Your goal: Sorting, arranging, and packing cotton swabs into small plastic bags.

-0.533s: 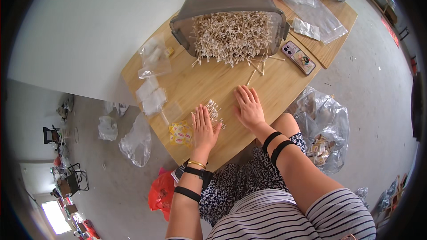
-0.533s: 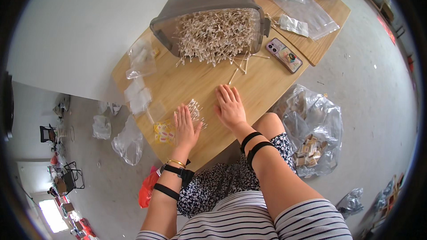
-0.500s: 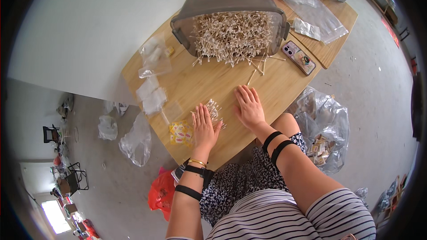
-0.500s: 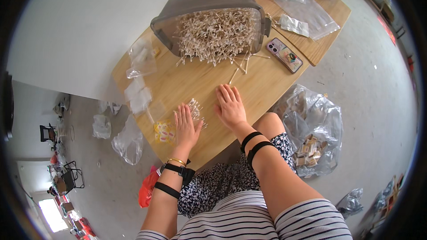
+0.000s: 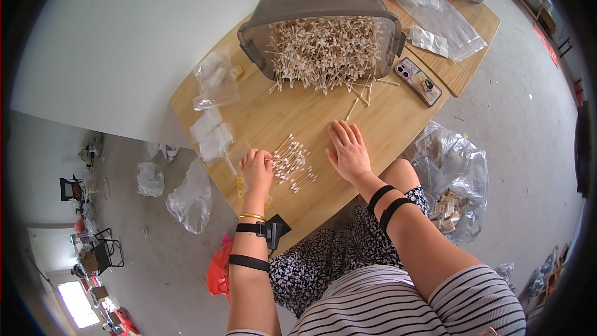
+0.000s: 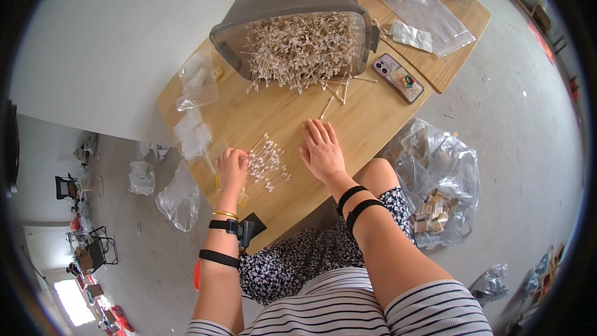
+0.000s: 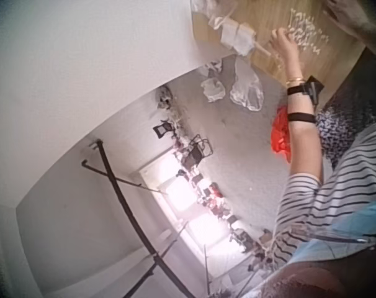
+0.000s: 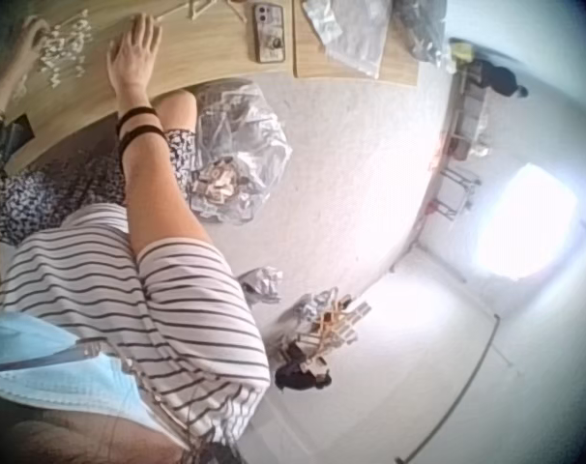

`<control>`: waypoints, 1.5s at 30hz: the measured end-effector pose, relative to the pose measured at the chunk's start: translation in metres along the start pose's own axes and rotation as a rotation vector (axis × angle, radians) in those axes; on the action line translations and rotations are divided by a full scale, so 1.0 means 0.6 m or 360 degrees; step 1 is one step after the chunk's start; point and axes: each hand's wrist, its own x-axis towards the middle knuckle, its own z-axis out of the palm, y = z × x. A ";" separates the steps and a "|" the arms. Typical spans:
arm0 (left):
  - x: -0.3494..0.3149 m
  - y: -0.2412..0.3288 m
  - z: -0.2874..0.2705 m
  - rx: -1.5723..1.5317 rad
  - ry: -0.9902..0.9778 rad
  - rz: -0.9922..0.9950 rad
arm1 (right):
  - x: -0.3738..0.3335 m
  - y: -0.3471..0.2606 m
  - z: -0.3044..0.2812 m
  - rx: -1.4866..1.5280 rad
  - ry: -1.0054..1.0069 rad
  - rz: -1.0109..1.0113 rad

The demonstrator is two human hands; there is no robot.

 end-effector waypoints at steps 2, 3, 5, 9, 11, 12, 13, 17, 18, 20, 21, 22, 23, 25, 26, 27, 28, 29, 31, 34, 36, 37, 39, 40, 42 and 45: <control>0.005 -0.004 -0.007 0.0049 -0.0101 0.0045 | 0.000 0.000 0.000 -0.0001 0.0001 -0.0006; 0.006 -0.004 -0.012 0.0050 -0.0103 0.0048 | 0.000 0.000 0.001 0.0000 0.0001 -0.0004; 0.011 -0.002 -0.019 0.0012 -0.0064 0.0027 | -0.001 0.000 0.001 0.0000 0.0010 0.0000; 0.054 0.022 -0.019 -0.0118 -0.0119 -0.0098 | 0.000 0.002 -0.001 -0.0038 0.0013 0.0014; 0.061 0.023 -0.006 0.0025 -0.0094 -0.0059 | 0.002 -0.003 -0.002 0.0018 -0.0006 0.0007; 0.062 0.034 0.003 0.0015 -0.0101 -0.0049 | 0.001 -0.001 -0.002 0.0009 -0.0007 0.0020; 0.062 0.045 0.012 -0.0098 -0.0079 -0.0049 | 0.000 0.000 -0.002 -0.0006 -0.0008 0.0014; 0.016 0.075 0.062 0.0131 0.0060 0.0167 | 0.003 -0.016 -0.001 -0.0012 -0.0007 -0.0017; 0.005 0.093 0.075 0.0114 0.0051 0.0184 | 0.002 -0.007 0.000 -0.0028 -0.0010 0.0003; -0.021 0.122 0.080 0.0219 -0.0201 0.0159 | -0.002 0.005 0.002 -0.0004 -0.0013 0.0026; -0.029 0.127 0.076 0.0221 -0.0203 0.0159 | -0.002 0.004 0.001 -0.0002 -0.0014 0.0027; -0.036 0.131 0.071 0.0222 -0.0156 0.0177 | -0.001 0.003 0.000 0.0015 -0.0011 0.0029; -0.041 0.135 0.067 0.0223 -0.0110 0.0195 | -0.001 0.003 -0.001 0.0032 -0.0008 0.0033; -0.061 0.134 0.068 0.0220 -0.0132 0.0160 | 0.000 0.001 0.000 0.0028 0.0000 0.0025; -0.070 0.133 0.069 0.0211 -0.0151 0.0130 | 0.000 0.001 0.001 0.0016 0.0011 0.0020; -0.076 0.134 0.069 0.0216 -0.0151 0.0127 | 0.000 -0.001 0.000 0.0021 0.0012 0.0017; -0.081 0.135 0.069 0.0196 -0.0145 0.0144 | 0.000 -0.002 -0.001 0.0042 0.0011 0.0022; -0.086 0.136 0.069 0.0176 -0.0139 0.0161 | 0.001 -0.003 -0.002 0.0061 0.0011 0.0027; -0.097 0.139 0.068 0.0181 -0.0154 0.0184 | 0.000 -0.001 0.000 0.0054 0.0007 0.0032; -0.104 0.143 0.070 0.0205 -0.0179 0.0195 | -0.001 -0.002 -0.005 0.0039 -0.0005 0.0038; -0.108 0.146 0.071 0.0221 -0.0186 0.0188 | -0.002 -0.001 -0.005 0.0029 -0.0008 0.0043; -0.112 0.148 0.071 0.0228 -0.0155 0.0183 | -0.002 0.000 -0.001 0.0027 0.0005 0.0032; -0.119 0.148 0.071 0.0232 -0.0127 0.0178 | -0.002 0.000 0.000 0.0025 0.0014 0.0022; -0.124 0.148 0.072 0.0220 -0.0156 0.0173 | -0.002 -0.003 -0.001 0.0036 0.0015 0.0022; -0.132 0.147 0.073 0.0211 -0.0186 0.0165 | -0.001 -0.004 0.000 0.0049 0.0016 0.0020; -0.143 0.154 0.072 0.0261 -0.0204 0.0199 | 0.000 0.000 0.003 0.0037 0.0038 0.0018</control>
